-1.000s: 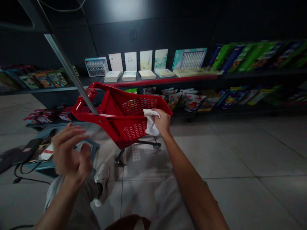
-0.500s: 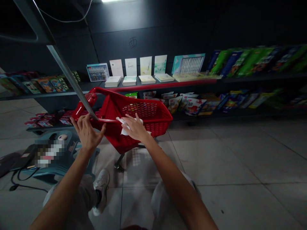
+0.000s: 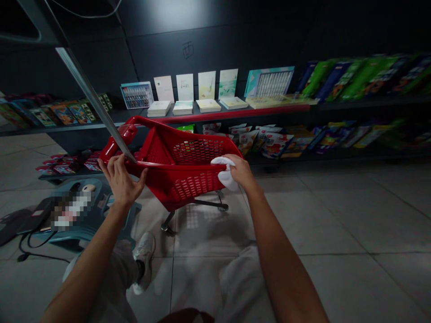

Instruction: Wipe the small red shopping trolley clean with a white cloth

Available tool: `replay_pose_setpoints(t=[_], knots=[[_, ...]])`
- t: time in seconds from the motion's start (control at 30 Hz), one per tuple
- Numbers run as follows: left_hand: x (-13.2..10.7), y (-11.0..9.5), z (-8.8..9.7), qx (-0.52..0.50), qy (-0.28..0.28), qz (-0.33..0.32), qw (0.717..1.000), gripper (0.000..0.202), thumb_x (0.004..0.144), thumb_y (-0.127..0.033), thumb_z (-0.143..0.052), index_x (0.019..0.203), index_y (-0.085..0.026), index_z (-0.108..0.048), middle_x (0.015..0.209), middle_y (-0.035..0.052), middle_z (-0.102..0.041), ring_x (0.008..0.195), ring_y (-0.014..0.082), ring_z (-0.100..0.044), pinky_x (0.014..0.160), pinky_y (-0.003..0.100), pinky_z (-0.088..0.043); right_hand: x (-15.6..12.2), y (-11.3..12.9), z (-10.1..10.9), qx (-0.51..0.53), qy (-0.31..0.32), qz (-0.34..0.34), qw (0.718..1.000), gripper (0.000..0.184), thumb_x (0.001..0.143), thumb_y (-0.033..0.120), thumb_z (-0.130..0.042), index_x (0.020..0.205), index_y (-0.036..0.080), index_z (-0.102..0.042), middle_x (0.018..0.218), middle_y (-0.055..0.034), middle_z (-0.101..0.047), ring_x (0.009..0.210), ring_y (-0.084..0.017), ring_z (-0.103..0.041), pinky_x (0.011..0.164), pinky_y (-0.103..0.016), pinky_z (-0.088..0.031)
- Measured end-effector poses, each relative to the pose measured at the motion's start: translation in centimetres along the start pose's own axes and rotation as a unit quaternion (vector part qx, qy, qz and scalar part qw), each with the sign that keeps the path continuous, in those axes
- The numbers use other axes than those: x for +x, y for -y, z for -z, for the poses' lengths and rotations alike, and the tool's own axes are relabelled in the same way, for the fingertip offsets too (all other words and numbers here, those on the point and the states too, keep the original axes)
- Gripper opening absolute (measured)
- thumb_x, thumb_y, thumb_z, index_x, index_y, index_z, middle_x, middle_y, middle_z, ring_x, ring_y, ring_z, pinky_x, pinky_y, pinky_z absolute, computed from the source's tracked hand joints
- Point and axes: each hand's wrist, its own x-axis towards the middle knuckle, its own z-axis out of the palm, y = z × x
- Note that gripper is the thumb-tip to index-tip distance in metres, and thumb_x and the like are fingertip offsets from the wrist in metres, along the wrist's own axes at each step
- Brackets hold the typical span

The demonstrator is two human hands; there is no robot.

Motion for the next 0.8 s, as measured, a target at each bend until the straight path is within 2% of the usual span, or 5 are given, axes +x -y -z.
replay_pose_setpoints(t=[0.1,0.33,0.43,0.6,0.8], knots=[[0.0,-0.1,0.0,-0.005,-0.005,0.003,1.000,0.077,0.086,-0.057,-0.065,0.145,-0.014,-0.045,0.137,0.0185,-0.058,0.141,0.0360,-0.044,0.130,0.062,-0.001,0.0,3.1,-2.2,0.012,-0.068,-0.040,0.997,0.057,0.074,0.003,-0.043,0.122,0.014,-0.072,0.125,-0.0126,-0.073,0.118,-0.025,-0.067,0.110,-0.043,-0.050],[-0.1,-0.1,-0.1,-0.008,0.001,0.015,1.000,0.076,0.086,-0.057,-0.064,0.145,-0.014,-0.044,0.138,0.0194,-0.057,0.143,0.0360,-0.042,0.129,0.062,0.002,0.6,14.7,-9.0,0.155,-0.061,0.111,0.980,0.064,0.079,0.002,-0.041,0.137,0.018,-0.062,0.142,-0.0081,-0.063,0.136,-0.018,-0.056,0.123,-0.036,-0.040],[-0.2,0.1,-0.1,-0.012,0.009,0.014,1.000,0.076,0.087,-0.057,-0.064,0.145,-0.013,-0.043,0.138,0.0197,-0.057,0.143,0.0362,-0.041,0.129,0.061,0.003,1.1,14.4,-9.1,0.149,-0.064,0.101,0.982,0.060,0.081,0.002,-0.040,0.134,0.018,-0.063,0.141,-0.0096,-0.064,0.135,-0.019,-0.057,0.121,-0.038,-0.042],[-0.2,0.3,-0.3,-0.010,0.004,0.011,1.000,0.076,0.087,-0.057,-0.064,0.145,-0.013,-0.044,0.137,0.0191,-0.058,0.142,0.0359,-0.042,0.130,0.060,0.002,0.3,12.4,-7.6,0.028,0.047,0.127,0.990,0.053,0.086,0.010,-0.049,0.137,0.015,-0.062,0.143,-0.0131,-0.063,0.136,-0.026,-0.056,0.124,-0.049,-0.038],[-0.1,0.3,-0.2,-0.004,0.004,0.008,1.000,0.075,0.088,-0.058,-0.063,0.145,-0.013,-0.044,0.137,0.0186,-0.059,0.143,0.0356,-0.042,0.130,0.060,0.000,-1.5,10.3,-5.0,-0.070,0.078,0.148,0.983,0.075,0.079,0.001,-0.050,0.151,0.020,-0.051,0.156,-0.0087,-0.053,0.148,-0.028,-0.045,0.129,-0.057,-0.027]])
